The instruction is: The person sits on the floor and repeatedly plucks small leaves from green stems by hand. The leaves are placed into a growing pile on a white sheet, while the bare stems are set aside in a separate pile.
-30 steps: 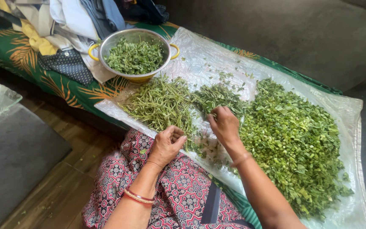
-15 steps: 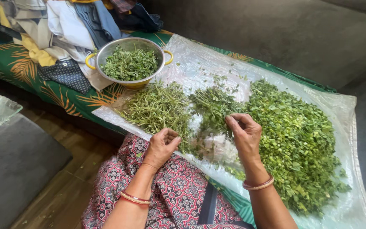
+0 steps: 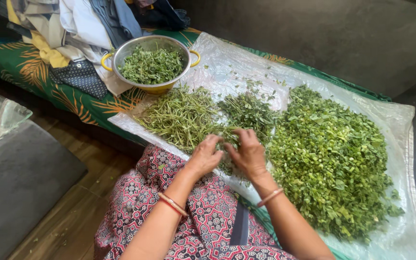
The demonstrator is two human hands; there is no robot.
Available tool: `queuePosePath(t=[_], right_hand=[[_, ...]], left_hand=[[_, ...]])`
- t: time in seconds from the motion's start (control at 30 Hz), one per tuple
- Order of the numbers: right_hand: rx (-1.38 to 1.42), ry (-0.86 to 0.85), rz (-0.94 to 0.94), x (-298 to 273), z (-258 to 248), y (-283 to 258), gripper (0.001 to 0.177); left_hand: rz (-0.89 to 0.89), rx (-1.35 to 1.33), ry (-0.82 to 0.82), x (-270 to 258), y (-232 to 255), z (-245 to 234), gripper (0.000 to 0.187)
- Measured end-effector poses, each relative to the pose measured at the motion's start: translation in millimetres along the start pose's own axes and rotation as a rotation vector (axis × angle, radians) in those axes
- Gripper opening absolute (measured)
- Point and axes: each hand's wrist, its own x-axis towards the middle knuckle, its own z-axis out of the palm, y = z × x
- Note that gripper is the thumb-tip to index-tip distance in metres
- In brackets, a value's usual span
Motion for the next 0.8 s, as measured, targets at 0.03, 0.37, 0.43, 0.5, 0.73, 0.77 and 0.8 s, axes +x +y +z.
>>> queuePosePath(t=[0.03, 0.37, 0.43, 0.5, 0.73, 0.77, 0.8], right_hand=[[0.001, -0.053, -0.004, 3, 9, 0, 0.042], [0.147, -0.002, 0.237, 21, 10, 55, 0.024], [0.130, -0.047, 0.279, 16, 5, 52, 0.025], [-0.030, -0.056, 0.183, 15, 4, 45, 0.022], [0.225, 0.150, 0.216, 30, -37, 31, 0.010], [0.357, 0.206, 0.190, 31, -50, 31, 0.009], [0.489, 0.263, 0.162, 31, -61, 30, 0.009]], left_hand=[[-0.137, -0.157, 0.009, 3, 3, -4, 0.052], [-0.300, -0.851, 0.195, 4, -14, -23, 0.058], [-0.287, -0.797, 0.148, 2, -21, -15, 0.050], [-0.282, -0.674, 0.103, 0, -24, -8, 0.045], [0.040, -0.316, 0.097, -15, -19, -6, 0.053], [0.230, -0.207, 0.166, -17, -16, -5, 0.049], [0.419, -0.095, 0.233, -19, -13, -4, 0.045]])
